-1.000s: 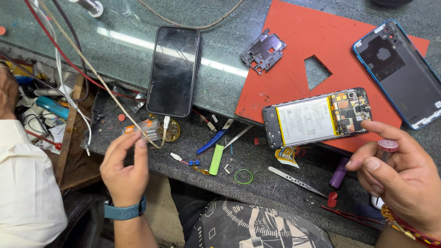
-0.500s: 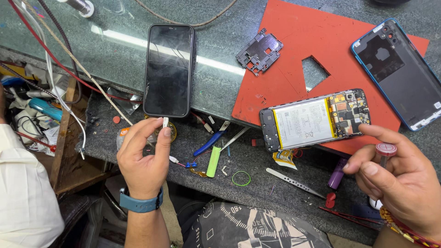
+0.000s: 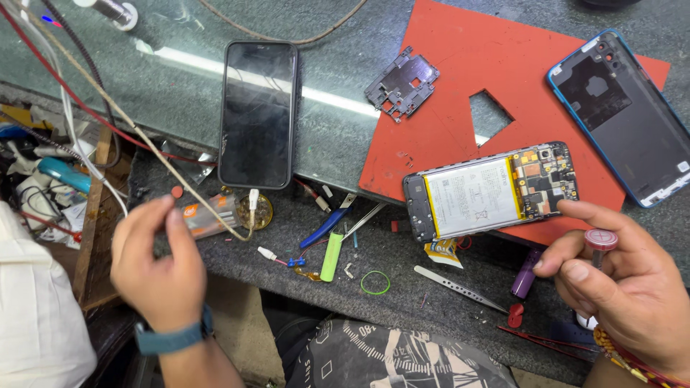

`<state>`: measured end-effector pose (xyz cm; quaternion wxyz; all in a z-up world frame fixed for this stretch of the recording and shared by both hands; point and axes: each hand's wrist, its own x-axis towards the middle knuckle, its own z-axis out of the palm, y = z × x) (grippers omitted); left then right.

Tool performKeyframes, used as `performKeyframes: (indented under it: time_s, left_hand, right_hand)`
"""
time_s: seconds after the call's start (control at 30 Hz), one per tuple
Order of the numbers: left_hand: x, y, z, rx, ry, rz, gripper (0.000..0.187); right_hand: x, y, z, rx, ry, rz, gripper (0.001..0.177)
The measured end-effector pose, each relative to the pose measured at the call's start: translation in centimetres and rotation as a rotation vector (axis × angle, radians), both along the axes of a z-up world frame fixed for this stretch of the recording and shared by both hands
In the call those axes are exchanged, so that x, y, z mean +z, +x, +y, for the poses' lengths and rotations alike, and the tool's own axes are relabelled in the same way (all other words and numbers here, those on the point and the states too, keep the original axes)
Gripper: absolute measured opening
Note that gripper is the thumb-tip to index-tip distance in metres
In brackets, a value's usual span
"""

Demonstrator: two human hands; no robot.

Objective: The person disassembles a blue smartphone by removing the back cover and unscrewing internal components. They use a screwdriver and tweezers to detach a metal bracket and disconnect cables from the motherboard, exposing the battery and internal circuitry.

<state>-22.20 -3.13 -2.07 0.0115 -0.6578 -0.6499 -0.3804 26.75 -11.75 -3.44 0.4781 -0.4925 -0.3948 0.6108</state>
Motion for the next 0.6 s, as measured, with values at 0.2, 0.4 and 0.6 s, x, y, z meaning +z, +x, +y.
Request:
performKeyframes:
  time_s: [0.2,0.4,0.6]
  left_hand:
    - [1.2,9.3,-3.9,-0.564,-0.107,-0.103,0.026]
    - [-2.5,9.8,0.8,-0.306,-0.424,0.376,0.059]
    - [-4.1,9.1,1.2,-0.243,-0.421,0.348,0.028]
  right_hand:
    - [0.3,-0.2,0.0,0.005,-0.006,0.022,0.06]
    - [0.6,-0.3,0.1,0.02,0.003,0.028,0.061]
    - [0.5,-0.2,0.1,0.027,0.005,0.02,0.061]
